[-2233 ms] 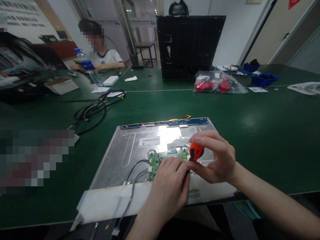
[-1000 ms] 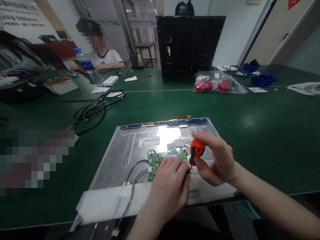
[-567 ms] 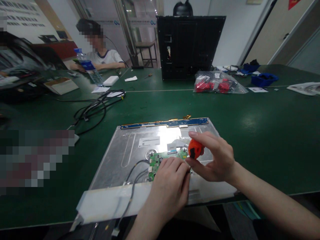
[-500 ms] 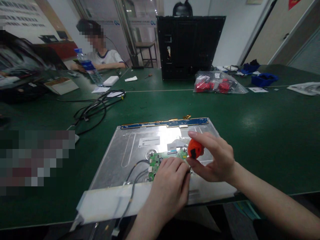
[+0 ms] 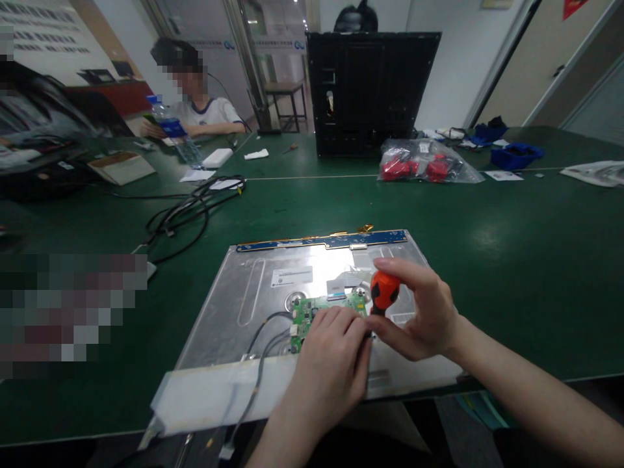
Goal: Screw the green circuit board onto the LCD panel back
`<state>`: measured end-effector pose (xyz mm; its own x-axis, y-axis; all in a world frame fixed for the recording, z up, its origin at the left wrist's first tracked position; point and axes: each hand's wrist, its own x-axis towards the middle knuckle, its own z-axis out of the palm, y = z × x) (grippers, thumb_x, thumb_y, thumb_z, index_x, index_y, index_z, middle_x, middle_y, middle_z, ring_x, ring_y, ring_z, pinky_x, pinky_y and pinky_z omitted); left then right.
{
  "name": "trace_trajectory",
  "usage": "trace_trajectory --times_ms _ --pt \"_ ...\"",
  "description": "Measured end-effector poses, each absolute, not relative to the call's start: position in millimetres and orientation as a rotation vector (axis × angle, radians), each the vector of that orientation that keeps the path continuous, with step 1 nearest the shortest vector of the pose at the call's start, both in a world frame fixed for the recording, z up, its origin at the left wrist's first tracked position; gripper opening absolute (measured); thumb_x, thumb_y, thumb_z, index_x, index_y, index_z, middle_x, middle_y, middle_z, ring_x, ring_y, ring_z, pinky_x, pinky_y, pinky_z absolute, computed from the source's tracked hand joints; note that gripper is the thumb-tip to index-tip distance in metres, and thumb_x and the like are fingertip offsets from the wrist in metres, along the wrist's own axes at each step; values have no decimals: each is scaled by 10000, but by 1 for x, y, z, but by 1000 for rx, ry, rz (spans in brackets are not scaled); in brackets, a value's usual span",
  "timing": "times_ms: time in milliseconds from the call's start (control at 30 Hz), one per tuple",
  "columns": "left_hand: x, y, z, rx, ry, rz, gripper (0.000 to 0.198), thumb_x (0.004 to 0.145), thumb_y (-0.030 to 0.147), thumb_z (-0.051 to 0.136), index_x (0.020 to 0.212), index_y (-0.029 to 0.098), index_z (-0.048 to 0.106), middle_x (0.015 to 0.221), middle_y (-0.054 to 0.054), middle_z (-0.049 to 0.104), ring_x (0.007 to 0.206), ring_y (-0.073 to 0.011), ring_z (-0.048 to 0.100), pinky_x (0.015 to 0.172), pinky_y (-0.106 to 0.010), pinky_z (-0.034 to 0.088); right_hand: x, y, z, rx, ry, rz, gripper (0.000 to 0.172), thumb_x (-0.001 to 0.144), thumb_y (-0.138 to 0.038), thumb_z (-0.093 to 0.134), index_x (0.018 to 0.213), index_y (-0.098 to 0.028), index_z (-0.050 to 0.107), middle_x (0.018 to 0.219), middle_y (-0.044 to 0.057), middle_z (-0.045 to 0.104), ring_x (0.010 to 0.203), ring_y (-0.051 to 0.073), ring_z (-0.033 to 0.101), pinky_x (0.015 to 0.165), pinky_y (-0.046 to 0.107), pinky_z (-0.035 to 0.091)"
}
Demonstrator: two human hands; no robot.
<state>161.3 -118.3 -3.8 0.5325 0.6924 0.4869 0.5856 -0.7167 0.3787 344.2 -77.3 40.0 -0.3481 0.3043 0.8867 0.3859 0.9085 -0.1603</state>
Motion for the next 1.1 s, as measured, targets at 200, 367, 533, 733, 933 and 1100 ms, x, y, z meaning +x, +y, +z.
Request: trace_trajectory --times_ms 200,367,533,733,933,1100 --pt "163 -118 -4 2608 1111 929 138 916 87 554 968 199 615 969 -94 721 882 -281 658 766 -416 535 341 -78 40 -611 -1946 -143 580 998 -289 655 1537 -198 462 891 17 767 633 163 677 562 265 582" --pt "163 -117 -3 2600 1106 904 125 924 92 547 953 191 618 990 -106 726 892 -291 665 771 -431 537 341 -81 39 -666 -1955 -161 594 969 -220 616 1542 -185 465 1067 64 802 673 155 721 595 258 612" --pt "162 -117 -3 2599 1104 889 121 920 96 547 924 201 607 967 -90 721 881 -276 659 773 -421 535 342 -81 36 -603 -1926 -152 645 916 -168 584 1542 -148 432 933 46 773 580 166 679 514 272 589" --pt "163 -118 -3 2617 1097 918 120 912 89 555 909 203 591 926 -80 707 866 -276 658 761 -415 532 343 -80 38 -568 -1959 -106 646 924 -167 599 1547 -182 429 867 10 749 638 181 695 555 272 591" --pt "163 -118 -4 2627 1102 957 140 911 76 564 970 194 609 950 -94 713 882 -283 666 762 -405 531 341 -79 41 -591 -1955 -165 564 1013 -328 639 1528 -196 451 828 1 759 616 181 705 524 278 565" --pt "162 -118 -3 2615 1111 913 129 923 85 553 954 198 607 962 -98 717 880 -284 663 762 -411 528 340 -80 40 -615 -1941 -180 556 988 -231 632 1519 -161 482 915 29 790 658 172 718 570 265 589"
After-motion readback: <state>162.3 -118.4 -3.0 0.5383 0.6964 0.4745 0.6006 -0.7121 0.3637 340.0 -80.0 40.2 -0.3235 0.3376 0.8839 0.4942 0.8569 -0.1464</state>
